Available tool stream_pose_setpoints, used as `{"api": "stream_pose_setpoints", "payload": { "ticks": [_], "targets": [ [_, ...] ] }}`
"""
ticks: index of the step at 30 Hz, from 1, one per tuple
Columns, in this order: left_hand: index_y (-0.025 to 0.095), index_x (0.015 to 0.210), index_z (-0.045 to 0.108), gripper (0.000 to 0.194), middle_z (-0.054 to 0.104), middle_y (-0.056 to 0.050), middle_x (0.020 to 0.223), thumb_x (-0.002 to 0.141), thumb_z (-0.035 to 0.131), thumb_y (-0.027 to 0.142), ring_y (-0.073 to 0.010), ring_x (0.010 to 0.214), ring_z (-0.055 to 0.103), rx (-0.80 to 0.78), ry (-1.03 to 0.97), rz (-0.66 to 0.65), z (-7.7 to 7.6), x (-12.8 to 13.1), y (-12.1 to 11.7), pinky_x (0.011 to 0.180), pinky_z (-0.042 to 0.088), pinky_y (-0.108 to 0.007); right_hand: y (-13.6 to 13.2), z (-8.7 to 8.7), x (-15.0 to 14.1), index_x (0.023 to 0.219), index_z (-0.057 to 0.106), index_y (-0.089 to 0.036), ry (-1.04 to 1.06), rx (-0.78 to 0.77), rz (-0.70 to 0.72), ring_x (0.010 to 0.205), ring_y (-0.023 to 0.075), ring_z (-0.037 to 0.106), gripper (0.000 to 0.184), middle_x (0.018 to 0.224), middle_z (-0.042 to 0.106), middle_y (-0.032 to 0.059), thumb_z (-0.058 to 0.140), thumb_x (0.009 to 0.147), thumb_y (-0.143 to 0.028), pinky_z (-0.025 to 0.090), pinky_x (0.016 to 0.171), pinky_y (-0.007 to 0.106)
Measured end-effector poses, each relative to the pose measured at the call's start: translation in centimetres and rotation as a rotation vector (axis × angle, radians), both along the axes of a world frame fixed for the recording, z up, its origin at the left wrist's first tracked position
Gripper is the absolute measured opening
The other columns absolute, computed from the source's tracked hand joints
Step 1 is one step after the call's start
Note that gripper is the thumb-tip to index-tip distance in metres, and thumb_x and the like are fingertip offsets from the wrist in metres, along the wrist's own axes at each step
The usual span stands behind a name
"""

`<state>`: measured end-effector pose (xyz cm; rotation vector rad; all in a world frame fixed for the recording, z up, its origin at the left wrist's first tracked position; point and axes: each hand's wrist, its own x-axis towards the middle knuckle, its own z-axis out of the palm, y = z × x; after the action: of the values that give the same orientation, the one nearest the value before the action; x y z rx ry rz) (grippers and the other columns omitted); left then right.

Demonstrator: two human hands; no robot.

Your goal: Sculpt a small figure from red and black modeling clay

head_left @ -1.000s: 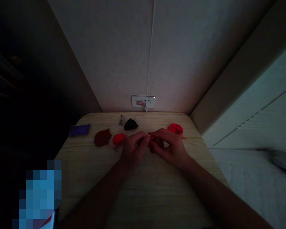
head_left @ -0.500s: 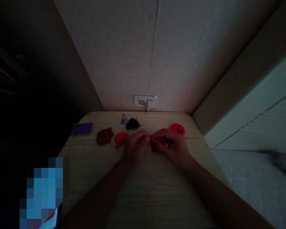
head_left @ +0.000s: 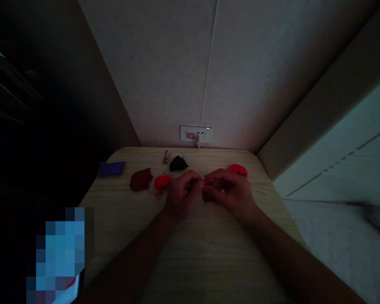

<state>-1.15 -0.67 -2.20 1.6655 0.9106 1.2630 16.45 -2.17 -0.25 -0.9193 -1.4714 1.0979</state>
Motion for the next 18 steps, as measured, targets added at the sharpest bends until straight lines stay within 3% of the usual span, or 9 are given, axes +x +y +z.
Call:
{"api": "stream_pose_setpoints", "payload": {
  "ticks": [5, 10, 18],
  "targets": [
    [0.019, 0.083, 0.061, 0.018, 0.059, 0.001, 0.068, 0.095, 0.060, 0.033, -0.0135, 0.059, 0.054, -0.019, -0.032, -0.009, 0.13, -0.01, -0.14, 0.055, 0.039, -0.026, -0.04, 0.21, 0.18, 0.092, 0.078, -0.018, -0.064, 0.067, 0.006, 0.061, 0.0138, 0.071, 0.015, 0.087, 0.073, 0.0056, 0.079, 0.090, -0.033, 0.060, 0.053, 0.026],
    [0.019, 0.086, 0.064, 0.019, 0.063, 0.000, 0.069, 0.095, 0.060, 0.035, -0.0131, 0.059, 0.055, -0.054, -0.073, -0.041, 0.34, 0.08, -0.19, 0.054, 0.040, -0.025, -0.04, 0.52, 0.24, 0.090, 0.075, -0.019, -0.095, 0.086, -0.019, 0.062, 0.0138, 0.070, 0.015, 0.079, 0.071, 0.0037, 0.076, 0.093, -0.033, 0.059, 0.053, 0.024],
    [0.018, 0.088, 0.069, 0.015, 0.070, -0.003, 0.074, 0.092, 0.064, 0.032, -0.0155, 0.064, 0.063, -0.068, -0.075, 0.014, 0.26, 0.32, -0.09, 0.057, 0.046, -0.026, 0.08, 0.31, 0.31, 0.098, 0.078, -0.019, -0.127, 0.077, -0.071, 0.058, 0.0127, 0.068, 0.018, 0.080, 0.073, 0.0036, 0.078, 0.091, -0.035, 0.054, 0.048, 0.022]
  ]
}}
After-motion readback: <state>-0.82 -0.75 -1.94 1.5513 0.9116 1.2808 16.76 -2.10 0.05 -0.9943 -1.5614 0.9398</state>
